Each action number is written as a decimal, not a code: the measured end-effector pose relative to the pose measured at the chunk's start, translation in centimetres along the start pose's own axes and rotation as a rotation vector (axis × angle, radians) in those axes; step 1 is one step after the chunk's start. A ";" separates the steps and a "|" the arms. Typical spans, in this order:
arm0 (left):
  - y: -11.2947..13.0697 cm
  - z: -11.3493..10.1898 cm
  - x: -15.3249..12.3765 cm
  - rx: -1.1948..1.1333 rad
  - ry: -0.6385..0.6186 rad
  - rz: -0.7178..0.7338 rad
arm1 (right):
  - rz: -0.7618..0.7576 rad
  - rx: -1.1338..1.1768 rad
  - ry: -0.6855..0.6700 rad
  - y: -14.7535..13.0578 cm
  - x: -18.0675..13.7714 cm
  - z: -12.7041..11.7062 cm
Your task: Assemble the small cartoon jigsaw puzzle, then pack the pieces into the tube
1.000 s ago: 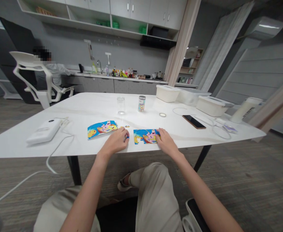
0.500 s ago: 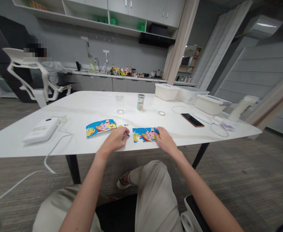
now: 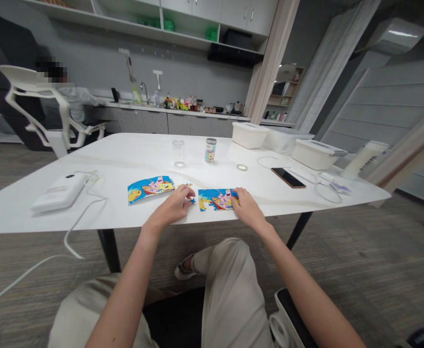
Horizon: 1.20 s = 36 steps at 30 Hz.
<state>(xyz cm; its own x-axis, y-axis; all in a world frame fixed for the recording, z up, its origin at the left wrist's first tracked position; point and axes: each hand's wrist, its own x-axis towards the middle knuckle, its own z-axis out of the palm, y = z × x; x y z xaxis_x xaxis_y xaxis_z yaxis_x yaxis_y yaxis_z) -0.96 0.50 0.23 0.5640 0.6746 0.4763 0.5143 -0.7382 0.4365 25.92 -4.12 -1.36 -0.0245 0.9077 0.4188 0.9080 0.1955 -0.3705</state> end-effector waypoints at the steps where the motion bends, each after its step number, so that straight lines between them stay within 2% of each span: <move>1: 0.0 0.0 0.0 0.000 0.002 0.000 | -0.004 0.002 0.004 0.0 0.0 0.0; 22: -0.3 0.0 0.3 -0.034 0.013 -0.042 | -0.005 -0.003 -0.001 -0.1 0.0 -0.1; 26: 1.5 0.2 0.7 -0.097 0.108 -0.105 | 0.019 0.005 -0.003 -0.1 0.0 -0.1; 31: 4.5 1.6 1.2 -0.241 0.035 -0.123 | 0.027 0.004 0.001 -0.1 0.1 -0.1; 36: 4.9 3.1 1.7 -0.190 0.037 -0.115 | 0.024 -0.014 0.003 -0.2 0.1 -0.1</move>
<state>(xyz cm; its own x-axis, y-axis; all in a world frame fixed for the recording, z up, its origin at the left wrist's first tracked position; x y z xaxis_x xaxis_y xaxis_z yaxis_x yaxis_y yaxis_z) 4.51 -1.99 0.81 0.4827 0.7566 0.4410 0.4414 -0.6451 0.6237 25.80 -4.09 -1.19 -0.0011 0.9109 0.4125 0.9141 0.1682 -0.3690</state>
